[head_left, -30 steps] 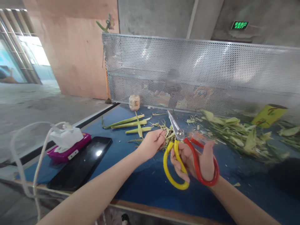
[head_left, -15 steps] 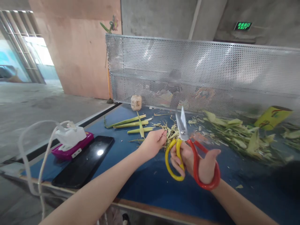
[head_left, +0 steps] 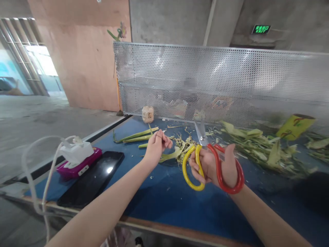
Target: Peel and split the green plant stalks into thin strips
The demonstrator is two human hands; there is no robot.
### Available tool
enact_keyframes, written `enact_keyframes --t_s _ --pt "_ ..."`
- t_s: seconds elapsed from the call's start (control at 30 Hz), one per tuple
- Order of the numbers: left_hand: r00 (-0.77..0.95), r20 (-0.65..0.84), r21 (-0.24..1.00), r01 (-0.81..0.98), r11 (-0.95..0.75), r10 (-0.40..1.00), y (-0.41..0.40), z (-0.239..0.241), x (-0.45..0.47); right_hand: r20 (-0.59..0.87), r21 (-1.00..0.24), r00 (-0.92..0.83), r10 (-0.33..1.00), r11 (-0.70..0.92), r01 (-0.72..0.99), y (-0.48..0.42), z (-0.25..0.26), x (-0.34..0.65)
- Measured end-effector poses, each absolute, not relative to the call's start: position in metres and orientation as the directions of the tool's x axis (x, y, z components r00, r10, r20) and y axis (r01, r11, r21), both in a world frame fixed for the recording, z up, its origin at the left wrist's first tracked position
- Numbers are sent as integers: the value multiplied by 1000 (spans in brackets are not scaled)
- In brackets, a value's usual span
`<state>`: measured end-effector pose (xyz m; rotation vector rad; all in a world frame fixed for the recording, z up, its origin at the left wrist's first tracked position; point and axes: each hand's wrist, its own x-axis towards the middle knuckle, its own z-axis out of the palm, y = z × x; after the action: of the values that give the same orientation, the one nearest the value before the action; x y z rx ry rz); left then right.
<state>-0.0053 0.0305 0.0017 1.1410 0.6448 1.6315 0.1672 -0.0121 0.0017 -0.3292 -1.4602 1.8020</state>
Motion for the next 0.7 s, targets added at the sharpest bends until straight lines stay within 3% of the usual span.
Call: enact_keyframes --t_s 0.2,0.47,0.6,0.7 --pt "-119 387 734 -560 -384 914 31 14 -12 205 -925 -722 660 -110 -363 -10 -10 166" --pt "83 275 805 -565 -182 958 25 15 -8 244 -904 -577 779 -33 -427 -8 -9 166" --pt "105 342 864 -425 -269 934 29 7 -6 310 -880 -484 819 54 -473 -6 -5 168" --pt "66 398 917 -41 -396 915 35 1 -10 339 -864 -398 853 114 -490 -3 -1 172"
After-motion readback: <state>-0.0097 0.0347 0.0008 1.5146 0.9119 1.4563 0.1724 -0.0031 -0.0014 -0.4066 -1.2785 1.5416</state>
